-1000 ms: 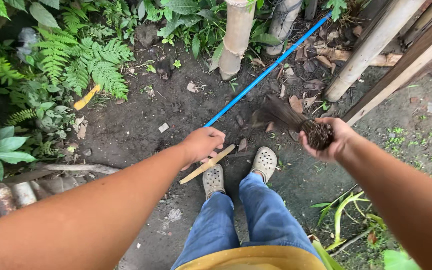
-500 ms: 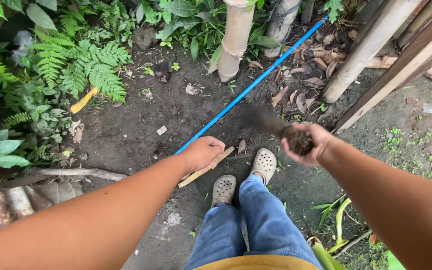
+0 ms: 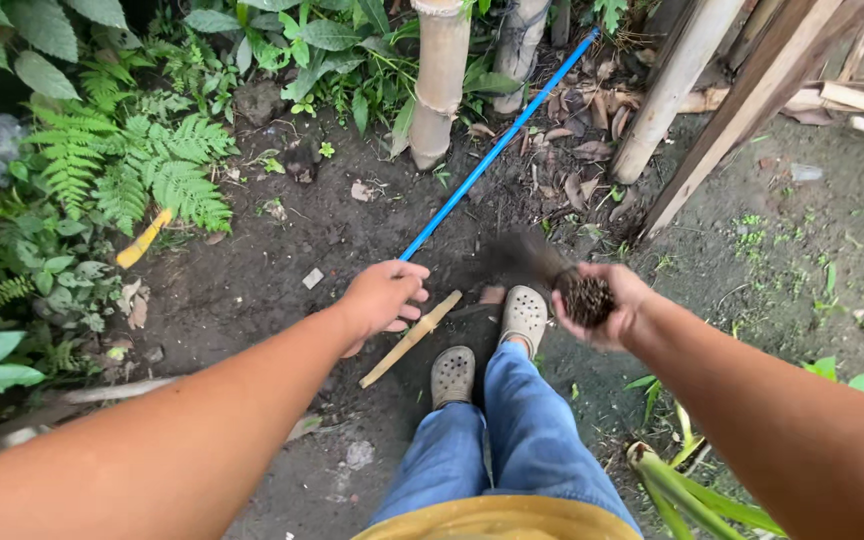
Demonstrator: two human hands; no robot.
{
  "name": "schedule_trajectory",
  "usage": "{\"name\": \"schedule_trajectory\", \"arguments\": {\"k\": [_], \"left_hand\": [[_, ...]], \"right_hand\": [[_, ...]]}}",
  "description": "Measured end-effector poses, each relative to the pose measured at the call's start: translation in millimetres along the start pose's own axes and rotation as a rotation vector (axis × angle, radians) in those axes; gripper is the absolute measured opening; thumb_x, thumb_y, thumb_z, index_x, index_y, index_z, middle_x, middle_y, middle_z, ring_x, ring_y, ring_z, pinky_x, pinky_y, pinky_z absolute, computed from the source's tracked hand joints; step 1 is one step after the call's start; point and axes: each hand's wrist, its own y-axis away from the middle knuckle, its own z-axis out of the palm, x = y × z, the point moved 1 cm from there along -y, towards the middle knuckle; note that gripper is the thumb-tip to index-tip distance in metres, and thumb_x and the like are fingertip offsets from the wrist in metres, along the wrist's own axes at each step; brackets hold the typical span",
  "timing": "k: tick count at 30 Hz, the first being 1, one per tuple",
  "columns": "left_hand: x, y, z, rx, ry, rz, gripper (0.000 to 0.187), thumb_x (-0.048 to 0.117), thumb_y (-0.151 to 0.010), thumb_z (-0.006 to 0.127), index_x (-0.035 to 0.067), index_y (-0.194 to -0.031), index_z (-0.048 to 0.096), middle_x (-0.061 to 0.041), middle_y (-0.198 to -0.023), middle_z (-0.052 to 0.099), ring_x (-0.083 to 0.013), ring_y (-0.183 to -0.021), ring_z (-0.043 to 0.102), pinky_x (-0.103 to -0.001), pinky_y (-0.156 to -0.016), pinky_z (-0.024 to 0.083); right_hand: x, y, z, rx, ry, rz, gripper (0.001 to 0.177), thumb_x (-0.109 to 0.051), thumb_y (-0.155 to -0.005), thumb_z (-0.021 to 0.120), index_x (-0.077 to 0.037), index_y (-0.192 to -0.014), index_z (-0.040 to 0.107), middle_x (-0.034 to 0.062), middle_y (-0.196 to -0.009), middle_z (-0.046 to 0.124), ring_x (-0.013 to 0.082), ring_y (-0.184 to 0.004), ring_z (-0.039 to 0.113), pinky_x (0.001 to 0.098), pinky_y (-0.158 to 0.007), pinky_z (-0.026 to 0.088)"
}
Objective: The person breaks a long bamboo stick into smaller pieces using a metal tool, then sweeps the garden area with a traditional broom. The person moves around the garden, sweeping leaves and debris near potted plants and a blue irrigation pipe.
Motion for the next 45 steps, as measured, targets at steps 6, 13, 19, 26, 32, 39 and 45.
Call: {"name": "schedule_trajectory", "arguments": {"k": [6,13,19,26,32,39,45], "left_hand": [[11.6,10.7,2.8,-0.002,-0.015,-0.045,0.041,0.03,-0.097,0.052,0.021,-0.135,0.063,-0.002,-0.119,0.071,-0.0192,-0.103,0.069,-0.038,-0.087,0.057],[14.1,-5.9,20.9,-0.048,-0.06,-0.081,0.039,0.032,-0.098,0.053,0.021,-0.134,0.062,0.0,-0.12,0.071,-0.0169,-0.103,0.068,-0.037,-0.088,0.056],[13.2,-23.9,54.6,-0.032,-0.062,-0.179,0.039,0.034,-0.097,0.054,0.022,-0.133,0.063,-0.001,-0.119,0.069,-0.0175,-0.097,0.066,-0.039,-0.084,0.056],[92.7,-37.3,133.5,-0.14,-0.174,-0.075,0.038,0.037,-0.096,0.056,0.023,-0.131,0.064,0.001,-0.115,0.069,-0.0157,-0.092,0.065,-0.038,-0.079,0.056],[135.7,-55.4,158.9,-0.119,-0.165,0.006,0.037,0.036,-0.095,0.057,0.02,-0.128,0.065,0.002,-0.111,0.07,-0.0145,-0.09,0.066,-0.037,-0.078,0.055],[120.4,-49.0,170.5,-0.096,-0.187,-0.241,0.04,0.041,-0.095,0.057,0.021,-0.13,0.064,0.001,-0.116,0.068,-0.017,-0.094,0.063,-0.041,-0.085,0.053],[158.4,-66.5,190.0,-0.145,-0.183,-0.228,0.042,0.043,-0.096,0.055,0.024,-0.133,0.063,0.0,-0.124,0.068,-0.0201,-0.107,0.065,-0.043,-0.091,0.054]], "right_hand": [[-9.1,22.4,-17.7,-0.116,0.035,-0.207,0.035,-0.045,-0.099,0.053,-0.011,-0.106,0.053,0.0087,-0.086,0.061,0.023,-0.072,0.067,0.0384,-0.06,0.062],[-12.8,19.9,-70.9,-0.036,0.195,0.211,0.034,-0.027,-0.094,0.061,-0.021,-0.127,0.061,0.0179,-0.091,0.065,0.0221,-0.069,0.065,0.0311,-0.055,0.061],[-156.9,19.3,-70.3,-0.016,0.052,-0.221,0.024,-0.034,-0.098,0.056,-0.02,-0.117,0.058,0.01,-0.096,0.066,0.0187,-0.074,0.07,0.032,-0.061,0.064],[-81.8,72.1,-73.6,-0.168,0.045,-0.026,0.041,-0.034,-0.095,0.064,-0.007,-0.125,0.058,0.0127,-0.092,0.065,0.0223,-0.072,0.066,0.0344,-0.06,0.061],[-181.7,39.2,-103.2,0.11,0.199,0.059,0.044,-0.033,-0.099,0.062,-0.009,-0.134,0.055,0.0175,-0.097,0.067,0.0184,-0.074,0.067,0.0271,-0.061,0.06],[-186.5,79.7,-130.3,-0.173,0.174,-0.132,0.034,-0.041,-0.095,0.057,-0.01,-0.11,0.059,0.0111,-0.087,0.066,0.0223,-0.071,0.068,0.0355,-0.062,0.061],[-204.9,126.8,-170.9,-0.23,0.091,0.086,0.035,-0.036,-0.091,0.064,-0.003,-0.102,0.062,0.0124,-0.086,0.068,0.0215,-0.075,0.069,0.0338,-0.066,0.063]]}}
